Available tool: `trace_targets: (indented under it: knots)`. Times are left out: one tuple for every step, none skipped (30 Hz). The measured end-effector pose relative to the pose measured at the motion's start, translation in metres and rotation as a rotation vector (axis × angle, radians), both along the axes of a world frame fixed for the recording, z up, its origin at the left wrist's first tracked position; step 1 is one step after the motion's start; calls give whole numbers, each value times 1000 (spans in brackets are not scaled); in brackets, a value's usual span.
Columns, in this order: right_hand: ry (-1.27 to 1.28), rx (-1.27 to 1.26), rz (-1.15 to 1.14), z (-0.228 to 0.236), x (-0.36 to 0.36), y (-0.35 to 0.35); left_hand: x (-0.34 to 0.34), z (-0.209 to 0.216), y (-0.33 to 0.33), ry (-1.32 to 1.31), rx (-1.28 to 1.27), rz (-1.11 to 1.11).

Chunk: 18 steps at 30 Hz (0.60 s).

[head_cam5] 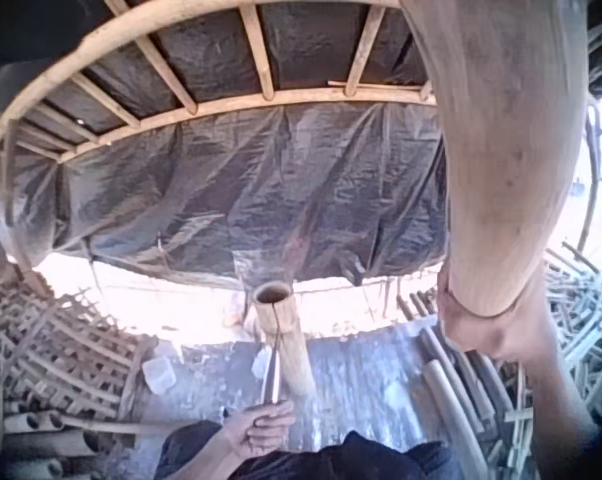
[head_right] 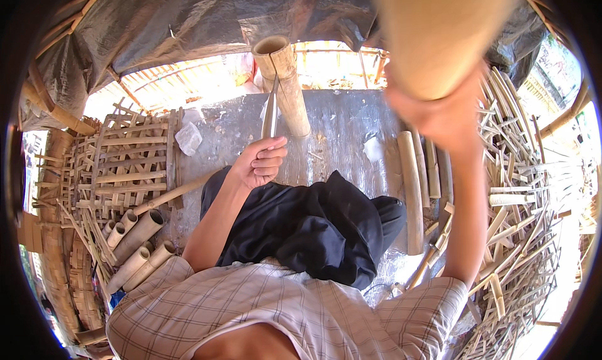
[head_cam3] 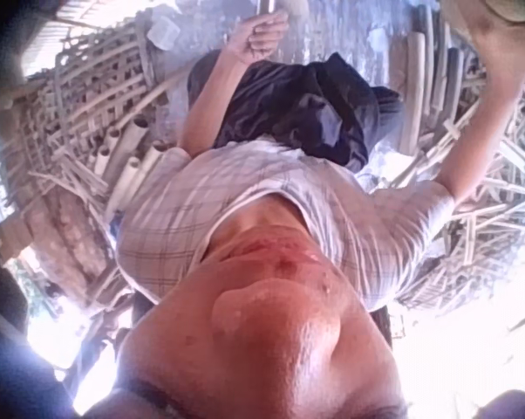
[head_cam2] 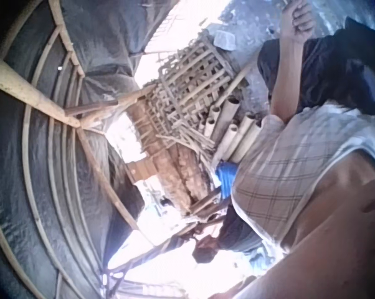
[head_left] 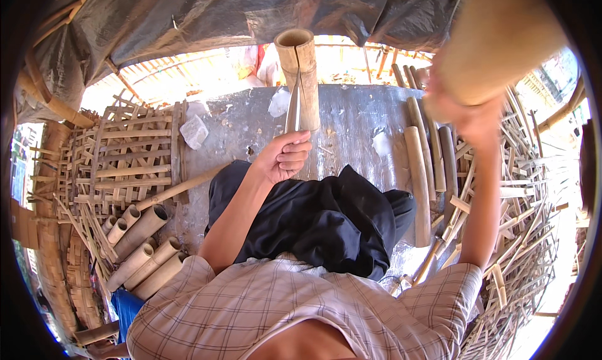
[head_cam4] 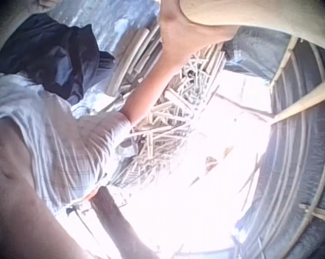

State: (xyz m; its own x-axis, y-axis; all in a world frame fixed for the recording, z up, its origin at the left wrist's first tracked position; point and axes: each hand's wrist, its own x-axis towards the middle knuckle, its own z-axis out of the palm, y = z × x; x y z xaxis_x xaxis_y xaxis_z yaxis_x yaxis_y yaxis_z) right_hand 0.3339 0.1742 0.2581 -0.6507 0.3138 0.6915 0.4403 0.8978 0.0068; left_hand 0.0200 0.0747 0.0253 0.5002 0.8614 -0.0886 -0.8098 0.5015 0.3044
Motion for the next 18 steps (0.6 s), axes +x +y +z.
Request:
trace_targets:
  knots:
    - [43,-368,-27,-21,-12,-5,-1,1,1,56,-17,11]
    - [111,-670,-90,-43,-27,-9,-6,3,-1,118,-34,40]
    - [-151,-682,-193,-81,-30,3,-2,2,2,193,-31,66]
    - [-413,-691,-286,-123,-32,17,4,-1,4,273,-37,99]
    - [-343,-820,-250,-139,-30,17,7,-4,6,354,-45,120]
    - [-361,-828,-222,-127,-34,23,3,-2,14,356,-32,121]
    - [-393,-778,-279,-124,-40,20,-2,-1,10,371,-46,131]
    - [-424,-726,-338,-121,-45,14,-6,-1,1,386,-58,140]
    - [-470,-663,-414,-113,-44,10,-2,-1,1,377,-61,142]
    - [-489,-602,-422,-103,-47,2,-5,-5,1,346,-46,132]
    - [-520,-558,-456,-91,-49,-4,-6,-10,-2,342,-56,139]
    - [-538,-516,-496,-78,-51,-10,-6,-9,-2,348,-62,138]
    - [-555,-474,-537,-73,-53,-13,-5,-8,-2,354,-68,136]
    - [-550,-398,-517,-71,-50,-6,-7,-5,-2,364,-49,138]
    - [-508,-345,-524,-61,-49,-7,-3,-5,-1,357,-41,127]
    - [-463,-296,-499,-46,-56,-8,-7,-5,-7,361,-48,144]
    - [-423,-247,-485,-26,-61,-12,-8,-5,-11,358,-51,151]
    - [-336,-156,-464,-3,-65,-19,-8,-4,-12,353,-48,147]
